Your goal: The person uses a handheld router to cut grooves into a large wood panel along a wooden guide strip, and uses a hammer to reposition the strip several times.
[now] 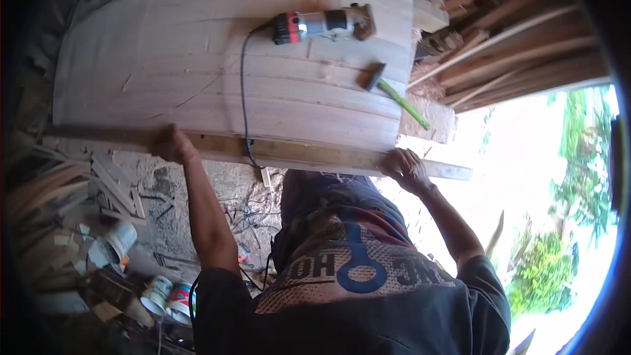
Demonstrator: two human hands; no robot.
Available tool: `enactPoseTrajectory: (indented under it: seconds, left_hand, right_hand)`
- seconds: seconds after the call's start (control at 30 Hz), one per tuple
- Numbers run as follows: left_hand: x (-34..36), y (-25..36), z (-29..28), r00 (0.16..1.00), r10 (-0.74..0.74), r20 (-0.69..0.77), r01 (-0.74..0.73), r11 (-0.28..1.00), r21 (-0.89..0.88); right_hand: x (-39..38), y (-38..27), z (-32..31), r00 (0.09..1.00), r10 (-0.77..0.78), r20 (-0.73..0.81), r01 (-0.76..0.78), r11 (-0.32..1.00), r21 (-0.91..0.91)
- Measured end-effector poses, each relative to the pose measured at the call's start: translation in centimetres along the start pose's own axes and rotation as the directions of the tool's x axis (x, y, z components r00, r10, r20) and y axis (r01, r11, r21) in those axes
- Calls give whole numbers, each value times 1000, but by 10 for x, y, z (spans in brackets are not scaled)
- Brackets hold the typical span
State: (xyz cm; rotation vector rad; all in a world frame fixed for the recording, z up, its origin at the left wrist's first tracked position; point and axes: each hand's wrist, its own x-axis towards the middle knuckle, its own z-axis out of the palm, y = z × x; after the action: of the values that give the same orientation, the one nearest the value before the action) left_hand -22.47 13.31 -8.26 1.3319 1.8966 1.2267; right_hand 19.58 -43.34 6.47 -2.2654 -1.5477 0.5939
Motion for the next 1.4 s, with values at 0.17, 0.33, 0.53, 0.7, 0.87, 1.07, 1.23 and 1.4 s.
enactPoseTrajectory:
  seconds: [0.17, 0.33, 0.53, 0.7, 0.87, 1.07, 1.23, 1.4]
  left_hand:
    - [-43, 78, -1, 990, -121, 77, 93, 949, 300]
    - [-46, 95, -4, 981, -194, 14, 178, 924, 339]
    - [-48, 99, -4, 975, -219, -41, 219, 908, 356]
    - [-47, 94, -2, 986, -166, -35, 166, 896, 412]
    - [-43, 87, 3, 984, -171, -50, 176, 891, 419]
    - [-17, 51, 3, 985, -167, -37, 155, 780, 606]
    - [-129, 131, 12, 881, 307, 361, -397, 893, 211]
    - [-295, 186, 23, 395, 607, 689, -768, 630, -115]
  right_hand:
    - [-7, -7, -2, 993, 105, 55, -104, 994, -13]
    - [-4, -8, -3, 969, 178, 171, -180, 984, -2]
    - [-5, -5, 0, 988, 108, 113, -105, 994, -25]
    - [-6, -9, -1, 991, 108, 80, -103, 993, -60]
    - [-3, -15, -7, 985, 105, 136, -96, 993, -66]
    - [-3, -8, 2, 994, 83, 66, -81, 996, -43]
    - [-12, -7, 0, 995, 81, 56, -80, 996, -27]
    - [-5, -14, -8, 999, 38, 5, -38, 999, -35]
